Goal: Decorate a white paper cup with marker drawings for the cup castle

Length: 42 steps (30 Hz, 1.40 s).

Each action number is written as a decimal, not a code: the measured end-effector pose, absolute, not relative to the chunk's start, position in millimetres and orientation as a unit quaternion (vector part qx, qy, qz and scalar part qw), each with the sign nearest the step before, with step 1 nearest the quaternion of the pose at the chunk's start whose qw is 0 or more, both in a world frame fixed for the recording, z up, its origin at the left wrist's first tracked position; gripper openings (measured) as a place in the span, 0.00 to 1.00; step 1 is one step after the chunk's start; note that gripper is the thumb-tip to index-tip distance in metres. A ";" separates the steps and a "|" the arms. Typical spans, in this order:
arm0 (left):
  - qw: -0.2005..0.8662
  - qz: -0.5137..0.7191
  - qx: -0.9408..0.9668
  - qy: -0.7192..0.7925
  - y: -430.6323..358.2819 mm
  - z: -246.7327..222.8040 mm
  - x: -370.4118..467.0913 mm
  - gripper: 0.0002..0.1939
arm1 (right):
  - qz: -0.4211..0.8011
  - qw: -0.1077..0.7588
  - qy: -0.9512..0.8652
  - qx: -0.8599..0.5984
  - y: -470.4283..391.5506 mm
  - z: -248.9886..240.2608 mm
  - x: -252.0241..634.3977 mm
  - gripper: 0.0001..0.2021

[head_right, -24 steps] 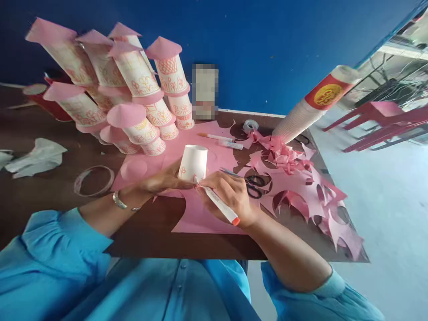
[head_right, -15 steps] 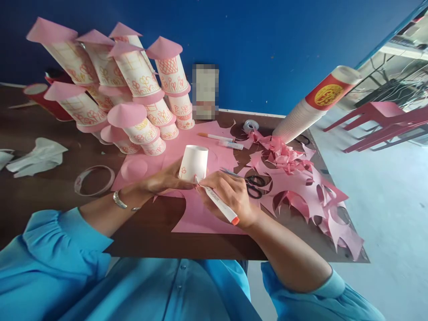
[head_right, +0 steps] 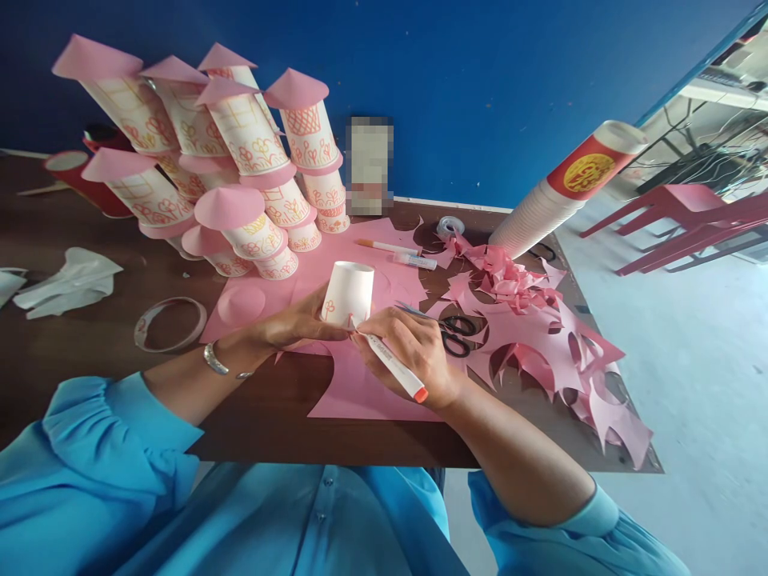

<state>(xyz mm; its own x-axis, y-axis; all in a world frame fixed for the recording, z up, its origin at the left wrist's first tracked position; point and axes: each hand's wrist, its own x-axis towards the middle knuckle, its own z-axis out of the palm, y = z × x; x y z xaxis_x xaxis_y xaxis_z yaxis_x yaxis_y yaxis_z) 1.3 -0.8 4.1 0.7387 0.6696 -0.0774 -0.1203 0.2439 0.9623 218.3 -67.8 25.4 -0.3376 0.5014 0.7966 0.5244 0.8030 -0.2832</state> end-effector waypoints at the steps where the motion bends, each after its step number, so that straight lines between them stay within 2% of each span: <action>1: 0.750 0.262 0.555 0.246 -0.8 3.8 1.1 0.35 | -0.010 0.484 -0.818 -0.312 -67.6 25.5 218.3 0.06; 11: 0.751 0.259 0.554 0.247 0.3 2.4 -0.4 0.41 | -0.006 0.489 -0.812 -0.318 -66.4 25.6 218.4 0.06; 23: 0.748 0.261 0.555 0.253 -0.6 6.0 0.8 0.35 | -0.033 0.489 -0.808 -0.326 -66.9 27.8 217.1 0.07; 42: 0.751 0.265 0.546 0.260 -1.8 5.8 1.2 0.37 | -0.029 0.494 -0.808 -0.319 -67.9 30.8 218.0 0.06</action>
